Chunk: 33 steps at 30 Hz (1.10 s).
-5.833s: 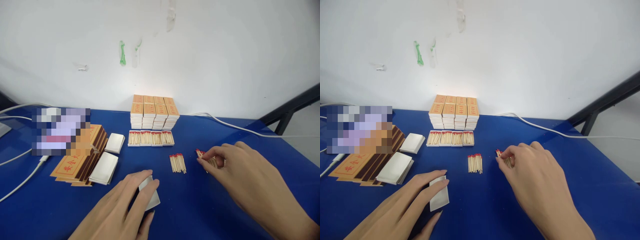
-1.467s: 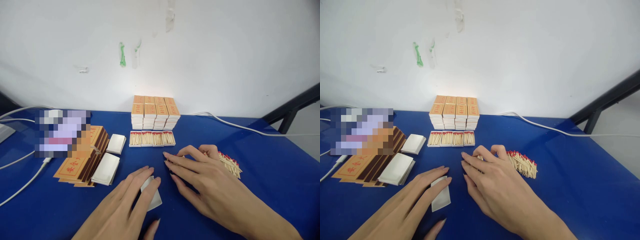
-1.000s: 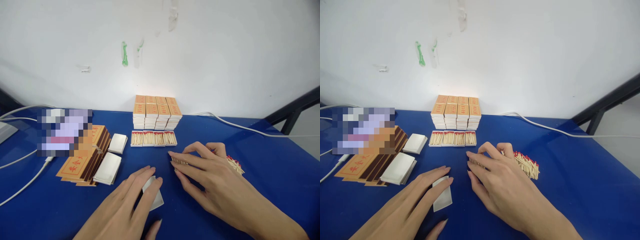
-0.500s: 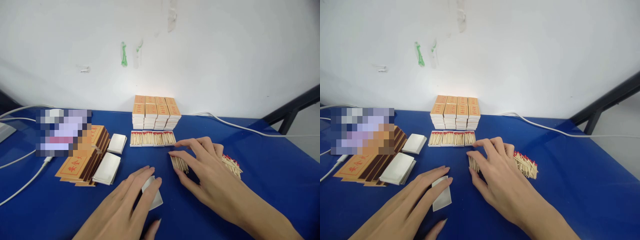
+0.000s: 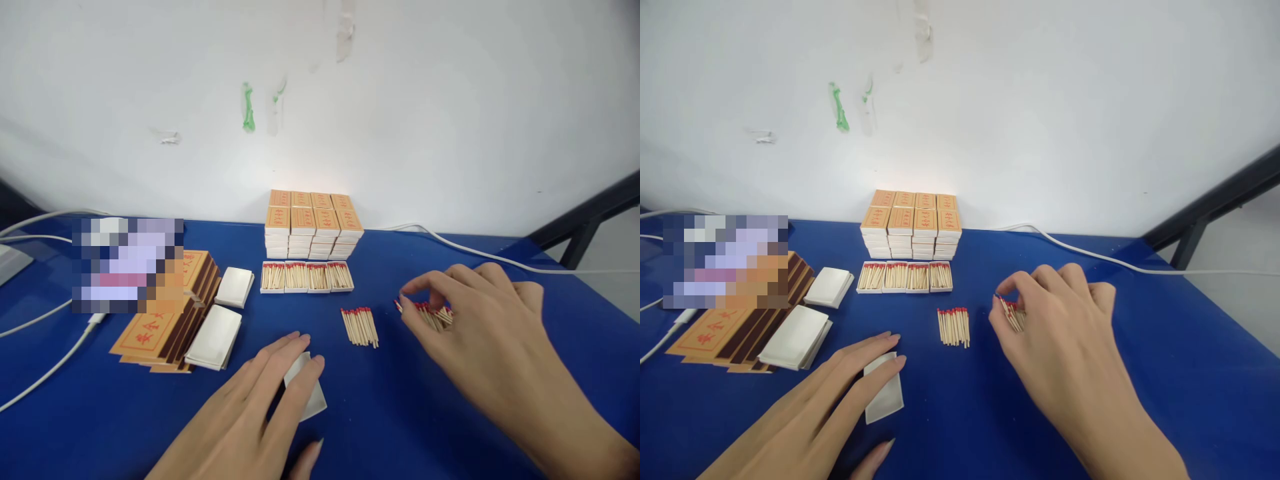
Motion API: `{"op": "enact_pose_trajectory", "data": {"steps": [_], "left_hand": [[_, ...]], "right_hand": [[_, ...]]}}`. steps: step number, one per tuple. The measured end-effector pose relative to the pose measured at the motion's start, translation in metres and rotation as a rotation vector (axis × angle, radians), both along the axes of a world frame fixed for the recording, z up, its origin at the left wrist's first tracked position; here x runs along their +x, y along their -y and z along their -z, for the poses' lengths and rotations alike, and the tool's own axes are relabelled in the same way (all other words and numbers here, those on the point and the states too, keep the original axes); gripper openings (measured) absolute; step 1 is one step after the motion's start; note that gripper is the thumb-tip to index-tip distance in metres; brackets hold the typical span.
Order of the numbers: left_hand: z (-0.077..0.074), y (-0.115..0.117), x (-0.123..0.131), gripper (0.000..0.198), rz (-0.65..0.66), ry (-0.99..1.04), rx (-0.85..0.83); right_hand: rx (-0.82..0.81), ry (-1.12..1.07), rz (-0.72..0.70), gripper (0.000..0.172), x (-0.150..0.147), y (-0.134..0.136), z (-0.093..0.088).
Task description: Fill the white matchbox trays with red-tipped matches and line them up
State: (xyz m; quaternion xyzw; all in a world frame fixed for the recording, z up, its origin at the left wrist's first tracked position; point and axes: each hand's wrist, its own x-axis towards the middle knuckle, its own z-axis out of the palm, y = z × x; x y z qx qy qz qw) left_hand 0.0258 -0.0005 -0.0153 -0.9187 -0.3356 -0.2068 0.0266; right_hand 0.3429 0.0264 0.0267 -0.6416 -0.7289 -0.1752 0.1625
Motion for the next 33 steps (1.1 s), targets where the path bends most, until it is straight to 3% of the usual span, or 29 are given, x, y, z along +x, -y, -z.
{"op": "enact_pose_trajectory", "data": {"steps": [5, 11, 18, 25, 33], "left_hand": [[0.003, 0.000, -0.001, 0.054, 0.000, -0.040, 0.007], [0.008, 0.001, -0.004, 0.055, -0.007, -0.057, 0.013], [0.004, 0.000, -0.003, 0.053, -0.004, -0.045, 0.031], [0.004, 0.002, -0.001, 0.053, -0.010, -0.045, 0.028], [0.004, 0.000, 0.002, 0.051, -0.005, -0.027, 0.034]], "right_hand": [[-0.045, 0.096, 0.016, 0.046, 0.010, 0.007, 0.005], [-0.112, 0.080, 0.005, 0.046, 0.012, 0.009, 0.010], [-0.157, -0.150, 0.027, 0.040, 0.005, 0.002, 0.005], [-0.260, -0.455, 0.004, 0.029, -0.029, 0.003, 0.003], [-0.313, -0.551, -0.004, 0.037, -0.045, 0.004, 0.006]]}}
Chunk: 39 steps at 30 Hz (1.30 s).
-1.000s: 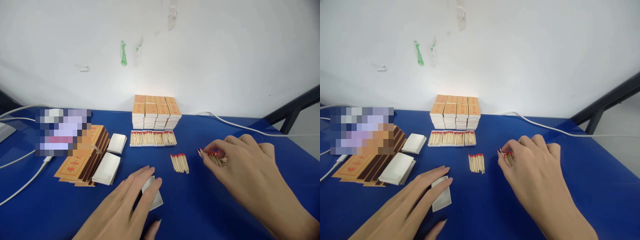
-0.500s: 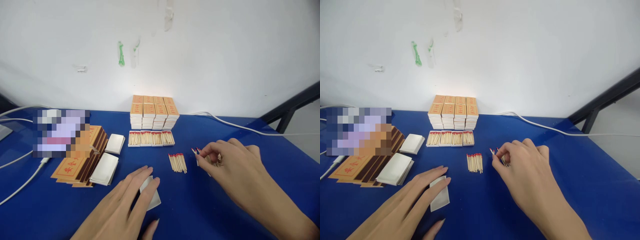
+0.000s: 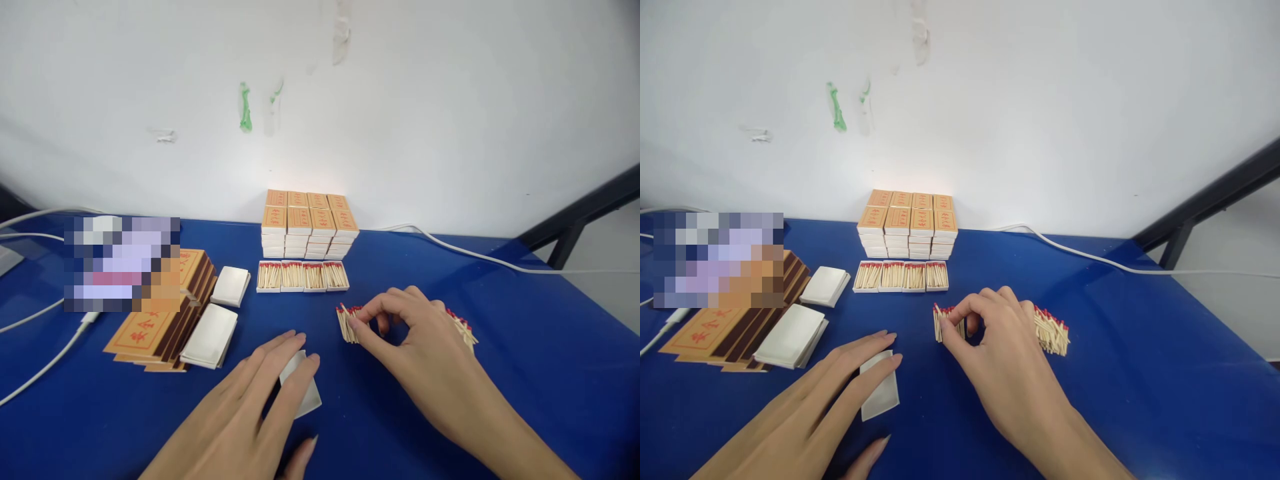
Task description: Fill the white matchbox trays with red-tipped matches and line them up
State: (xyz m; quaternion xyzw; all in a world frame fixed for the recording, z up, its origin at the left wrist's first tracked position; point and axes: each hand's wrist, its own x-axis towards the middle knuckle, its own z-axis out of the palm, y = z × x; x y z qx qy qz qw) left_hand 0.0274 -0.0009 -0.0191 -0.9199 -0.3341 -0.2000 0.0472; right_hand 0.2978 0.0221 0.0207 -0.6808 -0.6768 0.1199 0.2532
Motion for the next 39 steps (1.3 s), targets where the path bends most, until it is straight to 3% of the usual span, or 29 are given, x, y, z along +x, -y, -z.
{"op": "enact_pose_trajectory", "data": {"steps": [16, 22, 27, 32, 39], "left_hand": [[-0.003, 0.000, 0.000, 0.048, -0.011, -0.024, 0.028], [-0.004, -0.001, 0.001, 0.044, -0.002, 0.008, 0.054], [-0.005, -0.002, 0.003, 0.045, 0.000, 0.000, 0.051], [-0.004, -0.002, 0.003, 0.044, 0.003, 0.005, 0.061], [-0.002, -0.004, 0.004, 0.046, -0.002, -0.001, 0.070]], "right_hand": [[-0.025, -0.031, 0.068, 0.036, -0.006, -0.004, -0.002], [-0.028, 0.029, 0.067, 0.038, 0.008, -0.003, -0.012], [-0.077, 0.052, -0.044, 0.022, 0.036, -0.005, -0.019], [-0.143, 0.143, -0.172, 0.012, 0.054, -0.004, -0.014], [-0.189, 0.238, -0.241, 0.012, 0.056, -0.003, -0.010]]}}
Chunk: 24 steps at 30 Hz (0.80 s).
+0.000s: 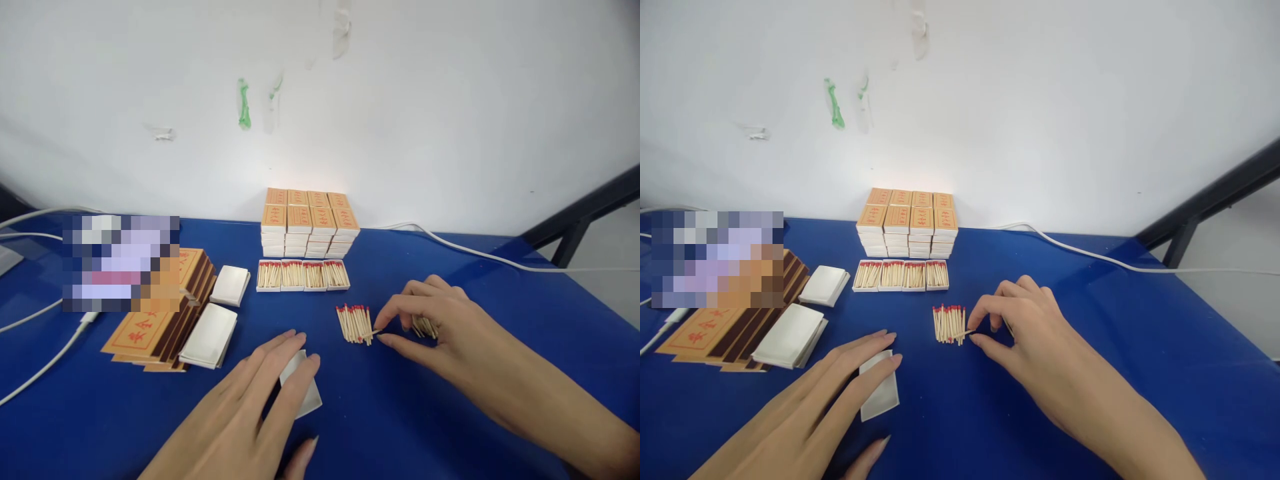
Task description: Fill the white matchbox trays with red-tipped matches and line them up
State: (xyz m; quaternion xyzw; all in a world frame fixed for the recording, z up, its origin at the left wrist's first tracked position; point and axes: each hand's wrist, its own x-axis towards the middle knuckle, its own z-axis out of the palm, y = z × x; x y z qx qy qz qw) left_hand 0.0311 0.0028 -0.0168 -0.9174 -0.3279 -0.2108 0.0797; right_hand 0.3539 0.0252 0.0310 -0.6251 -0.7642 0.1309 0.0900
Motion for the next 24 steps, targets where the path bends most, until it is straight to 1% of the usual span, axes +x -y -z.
{"op": "enact_pose_trajectory", "data": {"steps": [4, 8, 13, 16, 18, 21, 24], "left_hand": [[0.002, 0.001, -0.002, 0.047, -0.003, 0.008, -0.018], [0.003, 0.002, -0.002, 0.048, -0.004, 0.012, -0.021], [0.001, 0.003, -0.003, 0.045, 0.001, 0.033, -0.014], [0.001, 0.004, -0.003, 0.047, -0.011, 0.024, -0.047], [0.002, 0.004, -0.004, 0.049, -0.013, 0.007, -0.066], [0.003, 0.004, -0.004, 0.049, -0.007, 0.020, -0.048], [0.005, 0.004, -0.005, 0.048, -0.001, 0.032, -0.043]], "right_hand": [[-0.015, 0.005, 0.011, 0.023, 0.001, 0.001, 0.002], [-0.023, -0.068, 0.078, 0.027, -0.004, 0.002, -0.003], [-0.020, -0.169, 0.211, 0.030, -0.031, 0.001, -0.009], [-0.004, -0.199, 0.249, 0.031, -0.047, 0.001, -0.007], [0.019, -0.205, 0.258, 0.033, -0.052, 0.001, -0.005], [0.077, -0.193, 0.256, 0.036, -0.050, 0.000, -0.004], [0.154, -0.135, 0.288, 0.042, -0.039, -0.003, -0.004]]}}
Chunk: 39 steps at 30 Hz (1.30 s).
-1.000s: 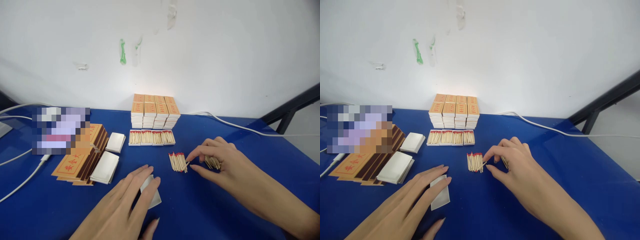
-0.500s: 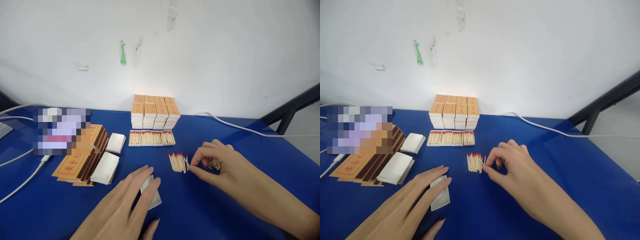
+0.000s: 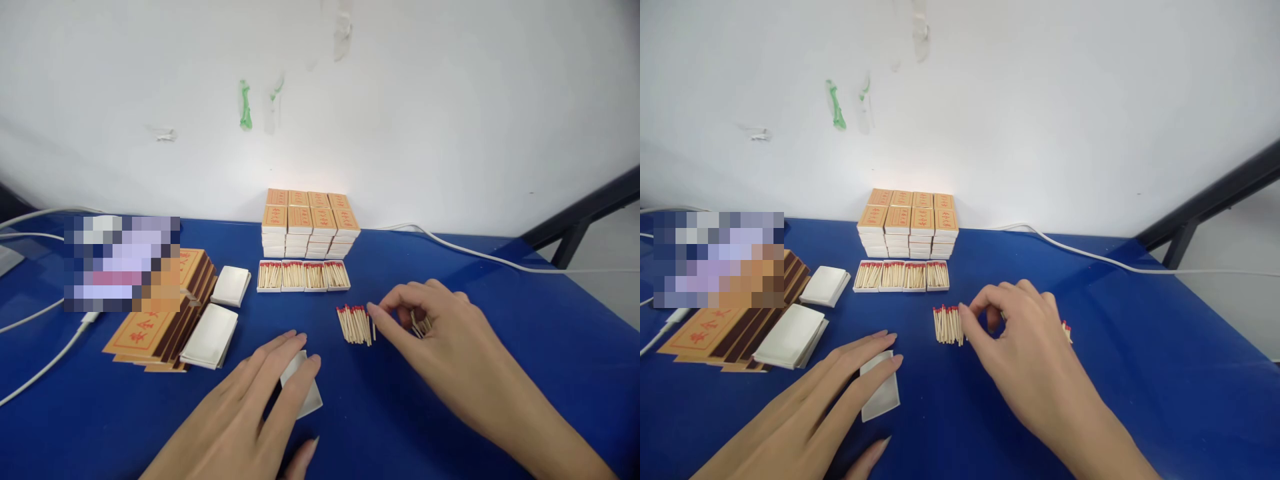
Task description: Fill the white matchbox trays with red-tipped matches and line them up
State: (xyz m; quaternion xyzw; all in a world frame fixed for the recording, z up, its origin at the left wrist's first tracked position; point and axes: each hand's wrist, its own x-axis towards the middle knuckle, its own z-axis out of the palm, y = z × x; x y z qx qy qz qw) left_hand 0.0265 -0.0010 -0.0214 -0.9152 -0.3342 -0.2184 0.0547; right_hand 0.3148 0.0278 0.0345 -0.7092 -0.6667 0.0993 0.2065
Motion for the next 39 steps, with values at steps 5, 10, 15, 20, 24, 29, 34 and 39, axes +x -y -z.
{"op": "enact_pose_trajectory", "data": {"steps": [5, 10, 15, 20, 24, 29, 34, 39], "left_hand": [[0.000, 0.000, 0.001, 0.050, -0.007, -0.035, -0.015], [0.000, -0.002, 0.002, 0.047, -0.001, -0.006, 0.025], [-0.001, -0.002, 0.001, 0.048, -0.004, -0.032, 0.008], [-0.003, 0.000, -0.001, 0.050, 0.005, -0.058, 0.004], [-0.004, 0.000, 0.000, 0.050, -0.003, -0.057, -0.002], [-0.006, -0.003, 0.003, 0.046, 0.011, -0.030, 0.031], [-0.003, -0.003, 0.002, 0.047, 0.008, -0.041, 0.025], [-0.004, -0.002, 0.002, 0.048, 0.006, -0.043, 0.039]], "right_hand": [[-0.027, 0.132, 0.034, 0.049, 0.013, -0.003, 0.002], [-0.121, 0.018, -0.035, 0.044, 0.005, 0.000, 0.002], [-0.083, -0.008, -0.038, 0.043, 0.008, 0.000, -0.001], [0.074, 0.205, 0.055, 0.044, 0.030, -0.003, 0.003], [0.155, 0.408, 0.049, 0.043, 0.039, 0.001, 0.012], [0.152, 0.493, 0.014, 0.041, 0.039, 0.007, 0.017], [0.079, 0.362, 0.011, 0.040, 0.037, 0.005, 0.014], [-0.032, 0.142, 0.040, 0.034, 0.029, -0.001, 0.005]]}}
